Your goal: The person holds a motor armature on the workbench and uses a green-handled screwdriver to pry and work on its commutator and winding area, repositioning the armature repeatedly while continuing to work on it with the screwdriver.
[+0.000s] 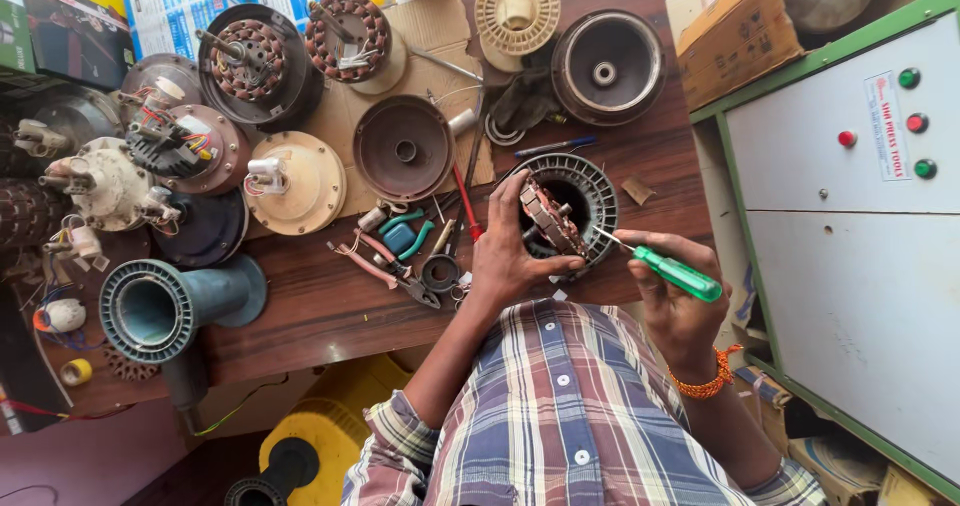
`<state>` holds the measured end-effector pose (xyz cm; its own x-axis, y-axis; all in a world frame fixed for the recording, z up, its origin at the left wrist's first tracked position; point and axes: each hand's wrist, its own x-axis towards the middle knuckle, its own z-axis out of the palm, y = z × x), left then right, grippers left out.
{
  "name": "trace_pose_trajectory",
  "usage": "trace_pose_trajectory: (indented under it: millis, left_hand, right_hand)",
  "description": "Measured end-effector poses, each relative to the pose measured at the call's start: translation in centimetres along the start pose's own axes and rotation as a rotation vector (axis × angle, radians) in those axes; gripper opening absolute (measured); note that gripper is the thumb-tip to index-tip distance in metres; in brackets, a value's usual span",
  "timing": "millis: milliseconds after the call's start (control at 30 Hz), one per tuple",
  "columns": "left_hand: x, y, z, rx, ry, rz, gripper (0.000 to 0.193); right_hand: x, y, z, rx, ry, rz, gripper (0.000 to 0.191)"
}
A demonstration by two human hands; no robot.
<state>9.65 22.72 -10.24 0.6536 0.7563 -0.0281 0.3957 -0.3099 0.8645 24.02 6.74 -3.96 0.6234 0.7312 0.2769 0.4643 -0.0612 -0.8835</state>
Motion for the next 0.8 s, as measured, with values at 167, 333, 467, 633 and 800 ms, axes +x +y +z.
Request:
trace_pose_trajectory:
  millis: [167,333,467,633,800]
  left_hand:
    - [0.0,0.2,0.2,0.032,0.000,-0.019,0.129]
    - [-0.1,-0.4,0.5,0.015,0.022,0.040,0.129]
    - [-0.3,-0.7,0.7,-0.012,0.020,0.051,0.129]
    - [-0.2,-0.5,0.6,-0.009,0.014,0.040,0.128]
    - [0.0,-0.5,0.5,-0.012,-0.002,0.040,0.128]
  right_hand:
    - [0.2,-0.8,1.3,0.254,-0.066,-0.085,0.028]
    - [0.4,-1.4,2.2,0.138,-0.134,-0.108,0.022]
    - [0.5,-1.7,2.2,0.074,-0.151,-0.136,0.021]
    - [0.7,-2.1,2.5,0.030,-0.128,-0.141,0.021]
    - [1.3,-2.5,2.5,-0.012,-0.156,-0.152,0.020]
